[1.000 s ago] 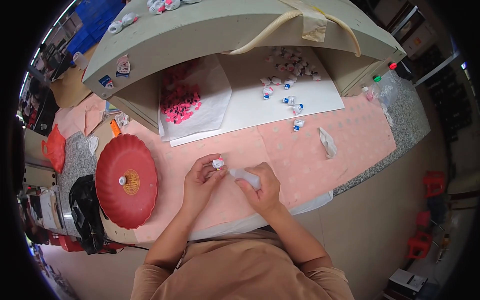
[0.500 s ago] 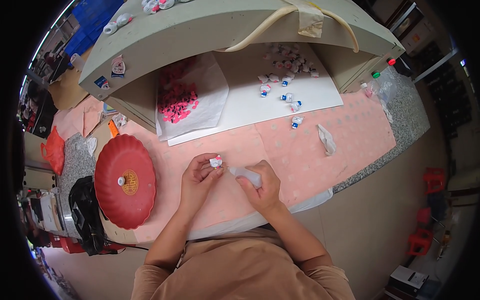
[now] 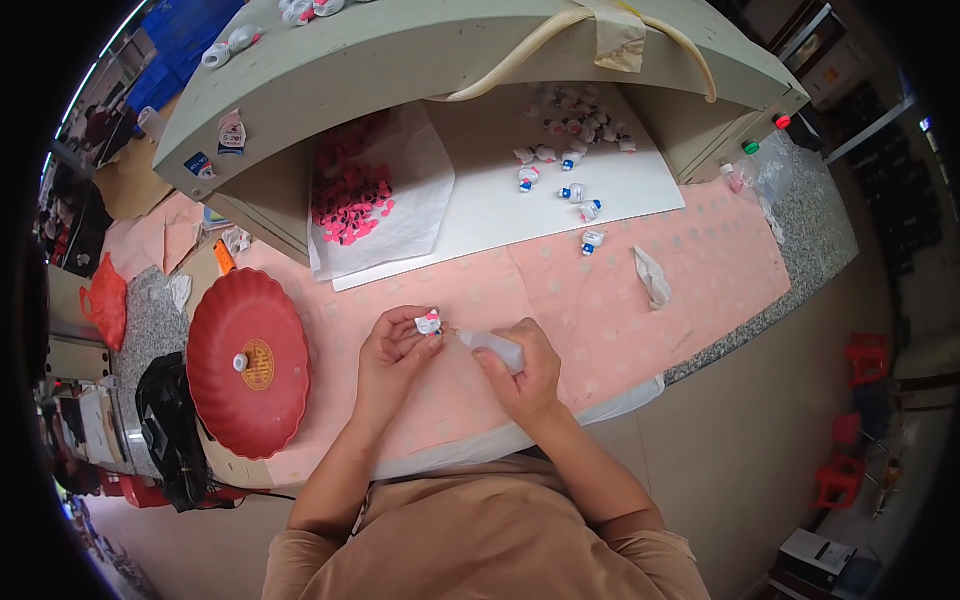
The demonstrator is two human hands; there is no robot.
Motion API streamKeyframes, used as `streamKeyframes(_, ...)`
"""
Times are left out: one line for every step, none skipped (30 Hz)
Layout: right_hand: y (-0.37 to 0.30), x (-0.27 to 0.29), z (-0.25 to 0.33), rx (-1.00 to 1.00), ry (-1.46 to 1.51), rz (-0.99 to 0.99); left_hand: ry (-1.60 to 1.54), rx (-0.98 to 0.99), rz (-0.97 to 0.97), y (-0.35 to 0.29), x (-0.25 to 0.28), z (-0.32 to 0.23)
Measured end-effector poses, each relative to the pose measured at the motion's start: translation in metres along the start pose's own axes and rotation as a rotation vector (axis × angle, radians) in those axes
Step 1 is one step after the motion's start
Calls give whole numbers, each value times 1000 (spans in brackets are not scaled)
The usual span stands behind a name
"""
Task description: Assembling small toy components by applying glue from a bottle and attaching decorative pieces.
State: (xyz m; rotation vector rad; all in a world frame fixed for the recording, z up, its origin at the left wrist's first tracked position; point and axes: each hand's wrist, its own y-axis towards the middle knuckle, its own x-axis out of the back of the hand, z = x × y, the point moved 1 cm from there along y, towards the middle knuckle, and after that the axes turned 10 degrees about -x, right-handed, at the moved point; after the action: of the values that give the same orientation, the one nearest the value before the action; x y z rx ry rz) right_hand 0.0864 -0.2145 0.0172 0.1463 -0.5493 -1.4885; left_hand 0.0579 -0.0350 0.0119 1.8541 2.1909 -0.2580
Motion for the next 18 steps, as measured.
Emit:
streamKeyframes(0, 0, 1, -1, 0, 0, 0, 1, 1, 0, 0, 1)
streamKeyframes(1, 0, 1, -13, -11, -5, -10, -3, -9, 0, 1, 2)
streamKeyframes(1, 1, 1, -25, -23, -9, -19, -8, -19, 0, 1, 2)
streamKeyframes(1, 1, 1, -25, -23, -9, -20, -7, -19, 0, 0, 2)
streamKeyframes(1, 2, 1, -39, -20, -6, -26, -8, -31, 1, -1, 0)
streamKeyframes(1, 2, 1, -52, -16, -2, -32, -9, -45, 1, -2, -1)
streamKeyframes(1, 2, 1, -50, -17, 0, -34, -10, -46, 1, -2, -1)
streamKeyframes(2, 3, 0, -51, 6, 24, -26, -13, -46, 1, -3, -1)
streamKeyframes(1, 3, 1, -52, 29, 49, -17, -15, -45, 1, -3, -1)
streamKeyframes(0, 2, 1, -49, 28, 52, -20, -18, -47, -1, -2, -2)
streamKeyframes(-1, 2, 1, -83, 31, 52, -14, -16, -40, -2, 0, -2)
streamKeyframes(1, 0, -1, -108, 36, 56, -6, -23, -37, -1, 1, -3)
streamKeyframes(0, -1, -4, -93, 40, 65, -8, -38, -46, -1, 1, -4)
streamKeyframes(-2, 0, -9, -249, 181, 31, -52, 25, -42, -2, 2, -5)
streamKeyframes(2, -1, -8, -407, 321, -6, -96, 89, -32, -2, 4, -6)
streamKeyframes(10, -1, -6, -456, 336, 83, -156, 126, -46, -3, 7, -10)
streamKeyframes(23, -7, -5, -442, 339, 92, -157, 110, -51, -1, 10, -14)
streamKeyframes(38, -14, -1, -448, 315, 165, -172, 112, -49, -1, 13, -18)
